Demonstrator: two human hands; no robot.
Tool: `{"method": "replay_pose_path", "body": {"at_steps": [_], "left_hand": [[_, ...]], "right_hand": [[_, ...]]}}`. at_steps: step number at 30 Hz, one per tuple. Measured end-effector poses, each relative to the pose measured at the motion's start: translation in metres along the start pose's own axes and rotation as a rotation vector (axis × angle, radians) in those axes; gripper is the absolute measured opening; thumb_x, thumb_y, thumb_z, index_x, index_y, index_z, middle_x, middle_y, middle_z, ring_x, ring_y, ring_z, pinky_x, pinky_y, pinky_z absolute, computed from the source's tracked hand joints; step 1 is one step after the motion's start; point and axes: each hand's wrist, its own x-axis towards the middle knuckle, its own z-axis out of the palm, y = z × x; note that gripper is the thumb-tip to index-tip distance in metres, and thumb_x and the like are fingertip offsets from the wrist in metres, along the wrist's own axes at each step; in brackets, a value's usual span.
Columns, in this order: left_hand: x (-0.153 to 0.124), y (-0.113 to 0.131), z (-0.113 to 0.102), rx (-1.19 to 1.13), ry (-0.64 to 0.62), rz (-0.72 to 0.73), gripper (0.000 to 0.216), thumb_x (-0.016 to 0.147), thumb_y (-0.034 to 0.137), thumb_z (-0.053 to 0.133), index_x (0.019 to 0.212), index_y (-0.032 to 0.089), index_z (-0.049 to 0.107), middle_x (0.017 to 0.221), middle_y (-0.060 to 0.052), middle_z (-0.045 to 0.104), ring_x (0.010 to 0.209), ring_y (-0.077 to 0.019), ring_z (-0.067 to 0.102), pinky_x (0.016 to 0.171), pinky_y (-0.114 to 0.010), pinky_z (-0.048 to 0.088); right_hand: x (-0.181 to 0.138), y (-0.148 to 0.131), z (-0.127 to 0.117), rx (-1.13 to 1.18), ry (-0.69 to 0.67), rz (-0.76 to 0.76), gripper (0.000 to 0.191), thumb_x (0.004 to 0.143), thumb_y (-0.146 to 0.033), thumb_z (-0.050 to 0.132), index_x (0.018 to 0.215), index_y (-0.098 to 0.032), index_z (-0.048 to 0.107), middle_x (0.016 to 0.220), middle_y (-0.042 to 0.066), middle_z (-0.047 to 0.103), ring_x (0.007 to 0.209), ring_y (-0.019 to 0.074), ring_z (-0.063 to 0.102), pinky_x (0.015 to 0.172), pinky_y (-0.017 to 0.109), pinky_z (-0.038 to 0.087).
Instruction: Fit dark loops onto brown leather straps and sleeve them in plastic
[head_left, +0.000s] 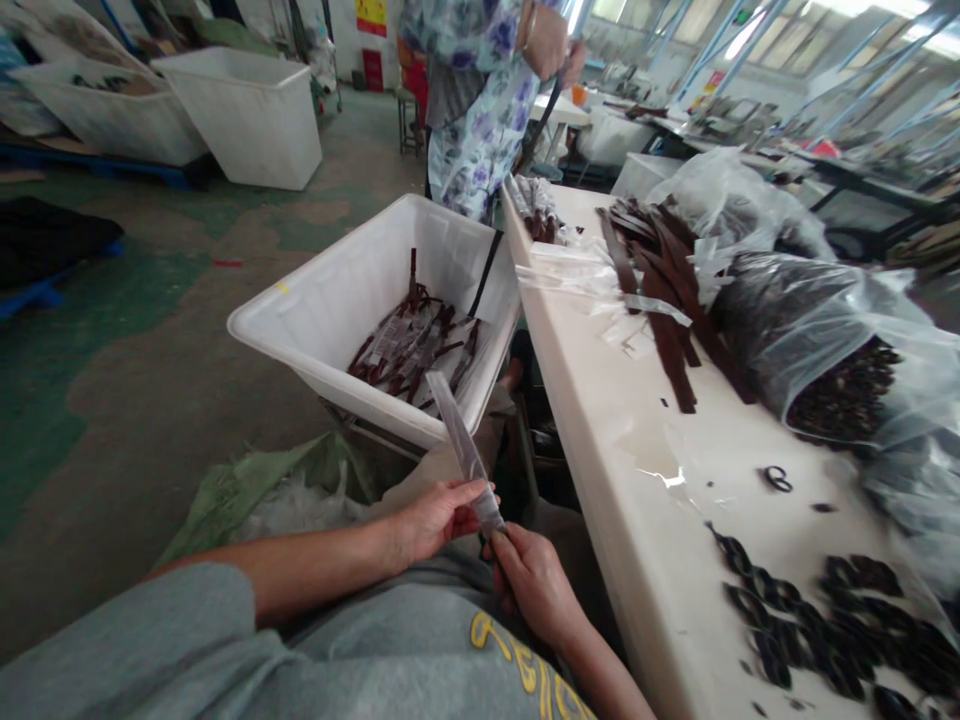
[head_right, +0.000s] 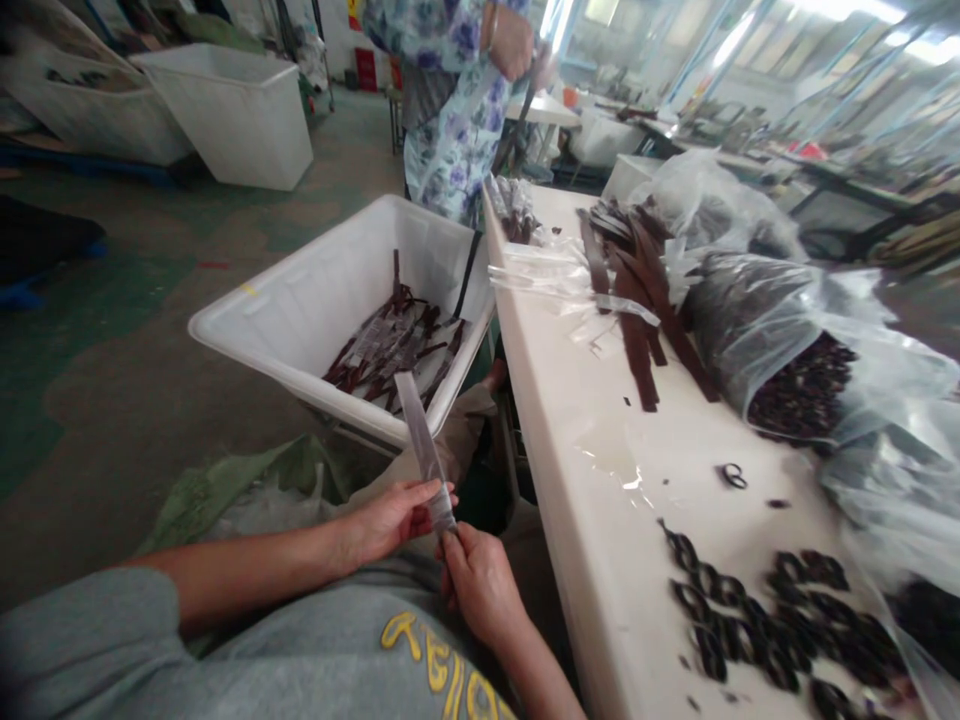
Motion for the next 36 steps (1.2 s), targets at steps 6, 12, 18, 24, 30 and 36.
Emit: {"method": "replay_pose_path", "body": {"at_steps": [6,12,18,24,30,36], "left_hand": [[0.013,0.019,-0.003,-0.048,0.126,0.137,0.016,0.08,0.026,0.076,0.079,0.012,0.068,0.075,-0.005,0.072,0.06,-0.0113,0.064,0.057,-0.02,0.049],[0.003,0.001,0.007,0.056,0.061,0.111,0.016,0.073,0.021,0.081,0.083,0.011,0.073,0.08,-0.006,0.072,0.065,-0.0113,0.064,0.051,-0.017,0.043],[0.001,-0.002,0.006,0.105,0.059,0.142,0.016,0.072,0.025,0.081,0.075,0.012,0.073,0.073,-0.004,0.07,0.061,-0.0083,0.058,0.053,-0.016,0.041],[-0.009,-0.01,0.013,0.329,-0.164,0.13,0.026,0.072,0.035,0.08,0.079,0.01,0.075,0.075,-0.006,0.07,0.066,-0.0133,0.061,0.063,-0.023,0.044],[0.003,0.009,0.015,0.168,0.067,0.269,0.042,0.055,0.046,0.089,0.076,0.014,0.073,0.073,-0.002,0.068,0.066,-0.0106,0.058,0.059,-0.021,0.042],[-0.004,-0.013,0.018,0.306,-0.143,0.094,0.041,0.063,0.048,0.084,0.075,0.01,0.073,0.074,-0.006,0.069,0.065,-0.0132,0.061,0.062,-0.025,0.045]], "right_hand": [[-0.01,0.009,-0.003,-0.001,0.008,0.008,0.039,0.093,-0.051,0.037,0.078,-0.019,0.053,0.05,-0.004,0.054,0.039,0.0116,0.051,0.041,0.021,0.036],[-0.008,0.011,-0.001,0.053,0.034,0.002,0.039,0.093,-0.053,0.037,0.078,-0.019,0.052,0.051,-0.004,0.053,0.039,0.0112,0.049,0.041,0.021,0.035],[-0.019,0.01,-0.018,0.286,-0.062,-0.058,0.044,0.096,-0.056,0.035,0.088,-0.018,0.055,0.071,0.002,0.065,0.056,0.0146,0.061,0.052,0.024,0.044],[-0.009,0.003,-0.013,0.199,0.071,-0.031,0.037,0.092,-0.053,0.044,0.087,-0.018,0.054,0.069,0.001,0.064,0.054,0.0149,0.061,0.052,0.025,0.045],[-0.005,0.016,-0.001,0.032,0.167,-0.055,0.033,0.094,-0.045,0.04,0.079,-0.02,0.055,0.056,-0.003,0.06,0.044,0.0125,0.058,0.046,0.022,0.041],[-0.007,0.01,-0.006,0.015,0.221,-0.124,0.033,0.094,-0.044,0.04,0.076,-0.02,0.055,0.054,-0.003,0.06,0.043,0.0131,0.057,0.045,0.022,0.041]]}}
